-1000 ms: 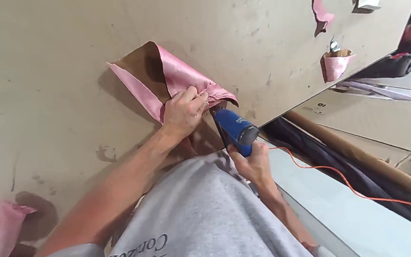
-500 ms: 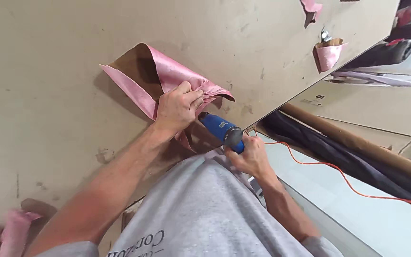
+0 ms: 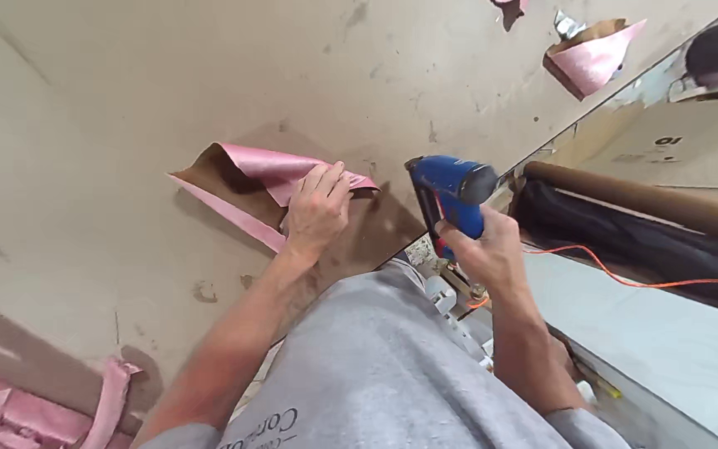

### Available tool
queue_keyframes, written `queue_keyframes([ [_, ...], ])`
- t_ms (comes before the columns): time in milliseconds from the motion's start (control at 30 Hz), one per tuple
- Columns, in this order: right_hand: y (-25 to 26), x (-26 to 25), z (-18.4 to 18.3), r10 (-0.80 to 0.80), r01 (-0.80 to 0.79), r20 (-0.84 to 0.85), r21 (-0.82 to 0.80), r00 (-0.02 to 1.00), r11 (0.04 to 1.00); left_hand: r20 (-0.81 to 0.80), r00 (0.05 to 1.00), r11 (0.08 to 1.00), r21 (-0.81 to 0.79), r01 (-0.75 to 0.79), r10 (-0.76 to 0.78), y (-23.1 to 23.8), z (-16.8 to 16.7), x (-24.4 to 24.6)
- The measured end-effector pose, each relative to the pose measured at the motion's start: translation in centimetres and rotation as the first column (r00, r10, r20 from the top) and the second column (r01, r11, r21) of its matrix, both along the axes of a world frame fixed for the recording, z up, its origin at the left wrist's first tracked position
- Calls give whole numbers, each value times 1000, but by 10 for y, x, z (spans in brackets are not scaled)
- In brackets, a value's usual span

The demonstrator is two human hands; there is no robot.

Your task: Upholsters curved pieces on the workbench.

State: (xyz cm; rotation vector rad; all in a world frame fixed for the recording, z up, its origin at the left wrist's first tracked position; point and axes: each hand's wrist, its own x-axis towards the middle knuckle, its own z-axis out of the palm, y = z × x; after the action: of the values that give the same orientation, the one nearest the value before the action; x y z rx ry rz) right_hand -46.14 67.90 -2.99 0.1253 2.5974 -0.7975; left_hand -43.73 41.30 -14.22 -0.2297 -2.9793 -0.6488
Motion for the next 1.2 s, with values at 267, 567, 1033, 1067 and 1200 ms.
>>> queue_keyframes([
  [267, -19, 21, -12, 141, -141, -11, -6, 990, 990, -45, 998, 975, 218, -36, 47, -2, -12, -2],
  [567, -53, 28, 6, 211, -211, -62, 6, 976, 978, 21, 980, 934, 299, -193, 196, -1, -14, -10],
  [1033, -86, 28, 3, 265, -263, -8, 100, 964, 960, 129, 991, 908, 412, -81, 30, -19, -10, -22],
  [1067, -87, 28, 3, 257, -255, -13, 104, 966, 961, 130, 991, 908, 410, -82, 30, -18, -11, -22],
  [1200, -89, 26, 0, 247, -243, -27, 112, 969, 964, 138, 990, 916, 391, -85, 33, -16, -10, -22],
])
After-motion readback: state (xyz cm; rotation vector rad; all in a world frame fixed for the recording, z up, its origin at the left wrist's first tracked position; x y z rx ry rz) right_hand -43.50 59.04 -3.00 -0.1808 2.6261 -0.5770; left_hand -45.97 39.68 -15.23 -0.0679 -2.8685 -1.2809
